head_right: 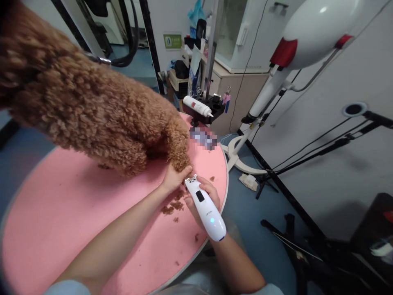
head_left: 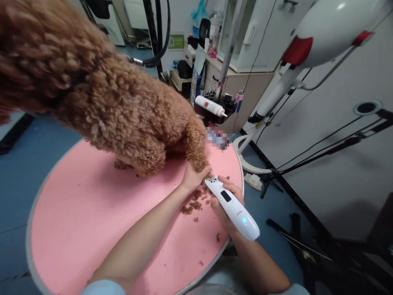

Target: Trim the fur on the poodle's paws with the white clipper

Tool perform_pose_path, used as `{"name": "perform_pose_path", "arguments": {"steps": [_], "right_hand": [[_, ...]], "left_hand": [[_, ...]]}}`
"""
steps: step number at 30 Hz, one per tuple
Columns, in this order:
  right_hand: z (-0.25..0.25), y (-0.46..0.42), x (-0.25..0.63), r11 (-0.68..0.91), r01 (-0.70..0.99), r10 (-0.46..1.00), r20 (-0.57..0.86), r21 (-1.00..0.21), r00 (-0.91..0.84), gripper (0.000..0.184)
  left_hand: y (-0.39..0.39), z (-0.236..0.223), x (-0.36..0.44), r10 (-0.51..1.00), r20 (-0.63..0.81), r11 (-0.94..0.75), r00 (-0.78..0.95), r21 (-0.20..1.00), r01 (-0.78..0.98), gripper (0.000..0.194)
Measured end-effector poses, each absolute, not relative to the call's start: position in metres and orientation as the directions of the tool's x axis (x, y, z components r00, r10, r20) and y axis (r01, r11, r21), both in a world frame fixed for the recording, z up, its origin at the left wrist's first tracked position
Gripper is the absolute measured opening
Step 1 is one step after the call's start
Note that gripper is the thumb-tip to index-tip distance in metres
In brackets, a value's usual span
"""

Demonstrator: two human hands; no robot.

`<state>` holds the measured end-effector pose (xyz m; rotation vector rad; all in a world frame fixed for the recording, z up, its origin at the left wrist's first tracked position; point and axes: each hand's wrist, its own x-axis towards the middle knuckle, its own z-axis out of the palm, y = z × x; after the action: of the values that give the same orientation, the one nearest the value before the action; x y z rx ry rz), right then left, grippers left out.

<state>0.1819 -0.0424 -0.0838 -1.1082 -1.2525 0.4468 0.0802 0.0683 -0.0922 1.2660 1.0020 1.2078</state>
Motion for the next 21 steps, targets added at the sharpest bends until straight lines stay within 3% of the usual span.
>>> {"name": "perform_pose_path", "arguments": {"steps": [7, 10, 14, 18, 21], "right_hand": [[-0.084, -0.040, 0.181, 0.502, 0.451, 0.706, 0.651, -0.738, 0.278, 0.042], [-0.081, -0.041, 0.180, 0.478, 0.445, 0.732, 0.623, -0.757, 0.275, 0.041], [-0.080, -0.042, 0.178, 0.449, 0.346, 0.767, 0.554, -0.824, 0.323, 0.037], [-0.085, -0.043, 0.183, 0.352, 0.110, 0.792, 0.359, -0.929, 0.494, 0.037], [-0.090, -0.046, 0.189, 0.319, 0.055, 0.763, 0.291, -0.946, 0.578, 0.034]], "left_hand": [[0.068, -0.094, 0.082, 0.987, 0.108, -0.099, 0.117, 0.992, -0.081, 0.025], [0.068, -0.096, 0.082, 0.988, 0.107, -0.098, 0.115, 0.992, -0.080, 0.026], [0.067, -0.094, 0.081, 0.986, 0.101, -0.090, 0.131, 0.992, -0.089, 0.024], [0.067, -0.091, 0.080, 0.991, 0.064, -0.050, 0.119, 0.992, -0.114, 0.022], [0.068, -0.093, 0.079, 0.991, 0.052, -0.036, 0.121, 0.991, -0.127, 0.021]]}}
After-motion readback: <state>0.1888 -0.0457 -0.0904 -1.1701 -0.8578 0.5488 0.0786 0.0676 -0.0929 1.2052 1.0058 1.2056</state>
